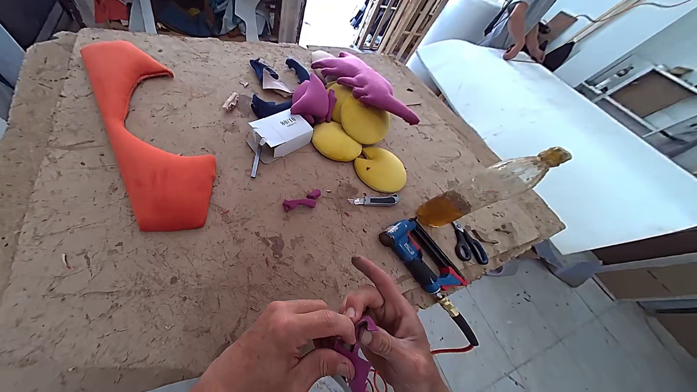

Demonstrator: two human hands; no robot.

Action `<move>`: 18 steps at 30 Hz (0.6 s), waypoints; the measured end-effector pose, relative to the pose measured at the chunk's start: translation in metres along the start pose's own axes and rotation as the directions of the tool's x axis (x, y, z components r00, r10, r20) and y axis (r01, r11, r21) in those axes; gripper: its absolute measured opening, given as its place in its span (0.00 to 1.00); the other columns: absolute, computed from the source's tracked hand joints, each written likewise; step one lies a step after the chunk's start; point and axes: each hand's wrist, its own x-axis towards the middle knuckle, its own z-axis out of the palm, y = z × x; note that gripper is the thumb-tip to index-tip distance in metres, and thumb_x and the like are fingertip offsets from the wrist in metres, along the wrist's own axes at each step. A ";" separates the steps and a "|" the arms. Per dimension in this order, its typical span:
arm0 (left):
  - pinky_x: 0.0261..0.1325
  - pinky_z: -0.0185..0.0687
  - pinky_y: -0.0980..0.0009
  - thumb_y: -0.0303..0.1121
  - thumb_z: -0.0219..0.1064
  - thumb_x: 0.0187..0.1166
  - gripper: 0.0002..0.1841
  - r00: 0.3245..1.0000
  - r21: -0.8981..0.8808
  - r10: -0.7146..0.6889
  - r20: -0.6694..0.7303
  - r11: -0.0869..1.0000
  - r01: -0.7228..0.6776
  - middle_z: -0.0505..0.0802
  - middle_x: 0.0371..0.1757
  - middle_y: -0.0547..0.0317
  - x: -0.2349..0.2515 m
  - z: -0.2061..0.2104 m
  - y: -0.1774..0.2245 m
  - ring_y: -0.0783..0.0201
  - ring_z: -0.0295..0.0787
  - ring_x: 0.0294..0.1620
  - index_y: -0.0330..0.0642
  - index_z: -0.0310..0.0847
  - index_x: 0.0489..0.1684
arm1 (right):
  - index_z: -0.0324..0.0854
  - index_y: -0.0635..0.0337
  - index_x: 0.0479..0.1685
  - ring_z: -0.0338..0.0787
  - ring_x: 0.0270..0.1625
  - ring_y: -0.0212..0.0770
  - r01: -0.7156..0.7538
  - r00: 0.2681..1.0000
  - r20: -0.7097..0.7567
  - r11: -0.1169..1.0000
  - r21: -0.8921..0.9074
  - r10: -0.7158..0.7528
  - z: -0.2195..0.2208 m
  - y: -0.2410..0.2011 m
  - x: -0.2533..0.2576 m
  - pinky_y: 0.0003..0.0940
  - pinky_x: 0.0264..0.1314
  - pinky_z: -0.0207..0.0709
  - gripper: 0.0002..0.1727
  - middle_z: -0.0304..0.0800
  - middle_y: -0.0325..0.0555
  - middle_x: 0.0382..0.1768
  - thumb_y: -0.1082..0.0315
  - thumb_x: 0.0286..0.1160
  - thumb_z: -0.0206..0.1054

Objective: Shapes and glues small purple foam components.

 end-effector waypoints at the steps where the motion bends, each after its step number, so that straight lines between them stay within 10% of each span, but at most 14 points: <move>1: 0.50 0.92 0.74 0.39 0.71 0.83 0.13 0.999 -0.046 -0.025 -0.040 0.999 0.023 0.92 0.44 0.58 0.000 0.003 -0.002 0.71 0.91 0.43 0.39 0.86 0.53 | 0.58 0.49 0.91 0.91 0.50 0.31 0.011 1.000 -0.018 1.000 -0.009 -0.011 -0.001 -0.001 0.001 0.26 0.57 0.85 0.40 0.92 0.45 0.53 0.67 0.80 0.71; 7: 0.58 0.94 0.65 0.35 0.69 0.83 0.16 0.939 -0.370 -0.174 -0.297 0.927 0.055 0.94 0.52 0.52 0.001 0.020 -0.007 0.62 0.95 0.51 0.35 0.78 0.60 | 0.65 0.43 0.86 0.91 0.56 0.30 0.164 0.951 -0.179 0.900 -0.403 -0.253 0.009 -0.019 0.005 0.26 0.63 0.85 0.40 0.92 0.34 0.54 0.72 0.72 0.75; 12: 0.66 0.90 0.63 0.48 0.77 0.75 0.35 0.934 -0.149 -0.137 -0.331 0.985 0.092 0.90 0.64 0.47 0.002 0.026 -0.006 0.62 0.91 0.62 0.29 0.76 0.72 | 0.65 0.42 0.85 0.92 0.52 0.29 0.148 0.896 -0.256 0.788 -0.597 -0.362 0.018 -0.014 0.004 0.23 0.57 0.87 0.43 0.92 0.29 0.50 0.75 0.66 0.77; 18: 0.58 0.94 0.65 0.30 0.73 0.79 0.16 0.878 -0.290 -0.261 -0.402 0.946 0.148 0.95 0.52 0.51 0.014 0.022 -0.015 0.62 0.95 0.50 0.31 0.87 0.61 | 0.67 0.51 0.83 0.91 0.45 0.25 0.042 0.881 -0.349 0.787 -0.615 -0.320 0.024 -0.003 0.007 0.19 0.50 0.88 0.39 0.92 0.28 0.46 0.71 0.67 0.78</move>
